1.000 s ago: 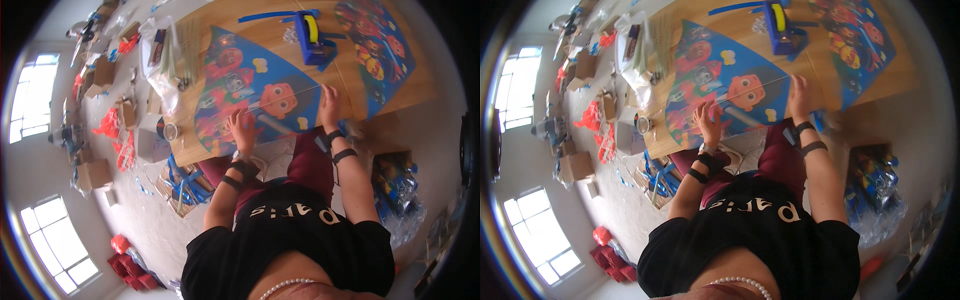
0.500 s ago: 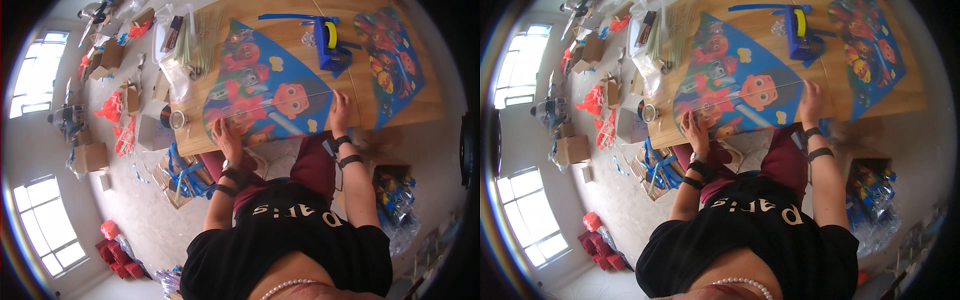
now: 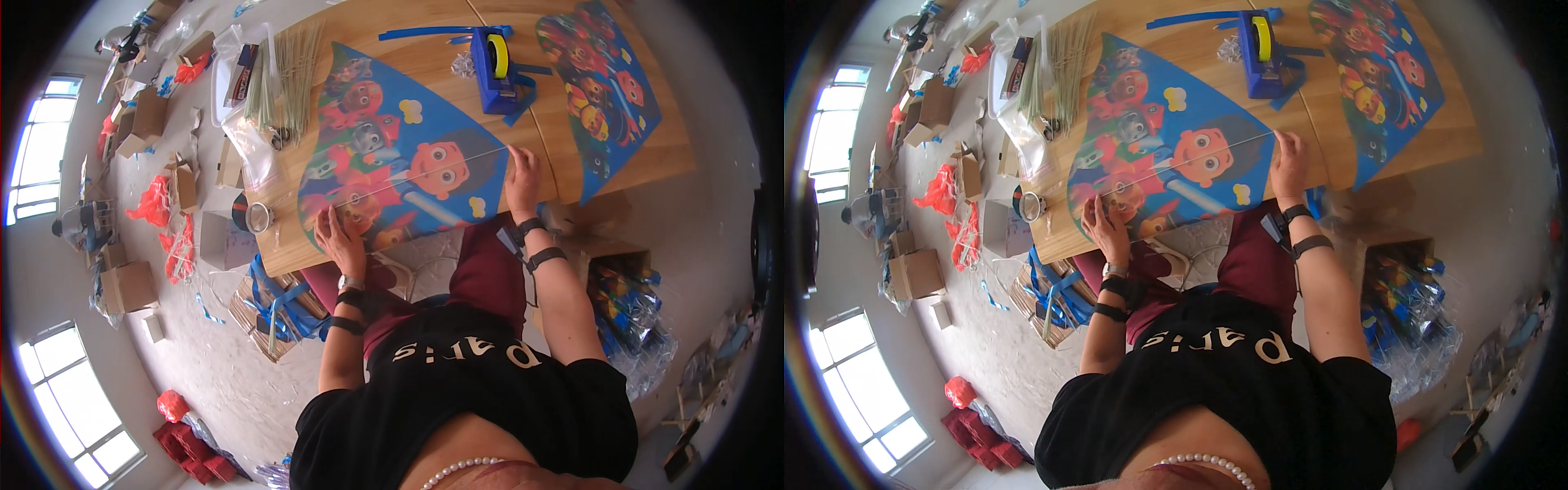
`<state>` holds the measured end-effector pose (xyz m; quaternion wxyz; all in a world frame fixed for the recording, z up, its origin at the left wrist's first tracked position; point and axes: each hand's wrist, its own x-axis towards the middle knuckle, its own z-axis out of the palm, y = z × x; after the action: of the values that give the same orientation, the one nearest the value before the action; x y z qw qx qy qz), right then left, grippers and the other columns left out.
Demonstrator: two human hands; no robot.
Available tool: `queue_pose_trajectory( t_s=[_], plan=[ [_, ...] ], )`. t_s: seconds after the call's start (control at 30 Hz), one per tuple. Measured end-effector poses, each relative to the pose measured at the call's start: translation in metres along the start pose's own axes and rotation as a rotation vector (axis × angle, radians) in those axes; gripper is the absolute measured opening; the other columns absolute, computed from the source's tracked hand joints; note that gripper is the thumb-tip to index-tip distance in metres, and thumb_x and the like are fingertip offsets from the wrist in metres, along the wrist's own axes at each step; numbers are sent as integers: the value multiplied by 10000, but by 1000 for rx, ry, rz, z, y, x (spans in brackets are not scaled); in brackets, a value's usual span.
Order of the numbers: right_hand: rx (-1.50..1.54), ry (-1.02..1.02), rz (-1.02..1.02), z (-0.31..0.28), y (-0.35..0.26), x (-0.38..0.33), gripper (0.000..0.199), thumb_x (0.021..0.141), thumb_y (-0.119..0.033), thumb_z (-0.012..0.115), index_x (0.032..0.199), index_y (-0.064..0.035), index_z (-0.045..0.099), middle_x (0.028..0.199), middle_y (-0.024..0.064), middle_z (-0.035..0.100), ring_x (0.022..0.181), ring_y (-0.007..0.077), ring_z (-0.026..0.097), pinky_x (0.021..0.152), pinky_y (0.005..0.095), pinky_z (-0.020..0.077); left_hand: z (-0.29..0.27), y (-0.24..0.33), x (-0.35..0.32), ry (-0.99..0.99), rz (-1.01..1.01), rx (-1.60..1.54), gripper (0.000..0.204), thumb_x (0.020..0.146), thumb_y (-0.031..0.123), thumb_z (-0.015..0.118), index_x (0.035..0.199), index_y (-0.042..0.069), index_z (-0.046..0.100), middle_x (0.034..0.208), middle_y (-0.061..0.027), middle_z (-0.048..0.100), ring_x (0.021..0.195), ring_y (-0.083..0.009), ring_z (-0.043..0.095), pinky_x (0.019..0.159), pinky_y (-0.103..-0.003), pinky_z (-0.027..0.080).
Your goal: The person is seen assembling kites using a tape dispenser.
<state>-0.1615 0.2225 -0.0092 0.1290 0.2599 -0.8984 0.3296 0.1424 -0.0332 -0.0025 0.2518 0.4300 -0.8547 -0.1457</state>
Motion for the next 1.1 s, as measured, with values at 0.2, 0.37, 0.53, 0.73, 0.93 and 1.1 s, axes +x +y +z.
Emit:
queue_pose_trajectory(
  t_s=[0.2, 0.37, 0.53, 0.73, 0.93, 1.1],
  plan=[
    [6, 16, -15, 2, 2, 1, 546, 790, 126, 566, 1270, -130, 617, 1181, 131, 574, 1144, 355, 542, 970, 471, 452, 0, 3, 1, 22, 5, 14, 457, 978, 249, 595, 1395, 66, 565, 1463, -215, 451, 1341, -425, 403, 1117, -533, 323],
    [0, 23, -23, 0, 1, 1, 533, 778, 126, 582, 1249, -121, 614, 1167, 131, 583, 1123, 361, 547, 950, 479, 455, 0, 4, 1, 27, 0, 15, 466, 978, 273, 598, 1388, 53, 567, 1458, -211, 458, 1333, -418, 411, 1115, -527, 322],
    [6, 26, -14, 0, 0, 1, 532, 781, 130, 575, 1252, -116, 607, 1168, 131, 589, 1130, 363, 554, 957, 476, 467, 1, 4, 2, 26, -16, 18, 467, 977, 274, 600, 1384, 47, 568, 1458, -210, 459, 1331, -417, 413, 1117, -525, 321],
    [21, 39, -1, 1, -1, 1, 526, 794, 123, 570, 1264, -112, 601, 1182, 132, 585, 1157, 364, 548, 974, 470, 468, 1, 3, 2, 25, -22, 6, 472, 977, 270, 597, 1383, 33, 561, 1458, -211, 460, 1331, -419, 413, 1117, -525, 320],
    [8, 32, -4, 2, 2, 1, 518, 797, 123, 570, 1261, -106, 607, 1181, 131, 583, 1143, 365, 547, 969, 473, 464, 1, 4, 2, 17, -18, 22, 477, 976, 262, 594, 1385, 19, 556, 1462, -212, 453, 1334, -418, 408, 1117, -526, 319],
    [8, 30, -7, 1, -1, 0, 509, 799, 123, 568, 1253, -103, 612, 1182, 132, 584, 1141, 364, 547, 967, 472, 463, 0, 3, 1, 16, -19, 28, 472, 979, 263, 589, 1382, 21, 560, 1467, -208, 448, 1338, -416, 402, 1119, -525, 317]
  ],
)
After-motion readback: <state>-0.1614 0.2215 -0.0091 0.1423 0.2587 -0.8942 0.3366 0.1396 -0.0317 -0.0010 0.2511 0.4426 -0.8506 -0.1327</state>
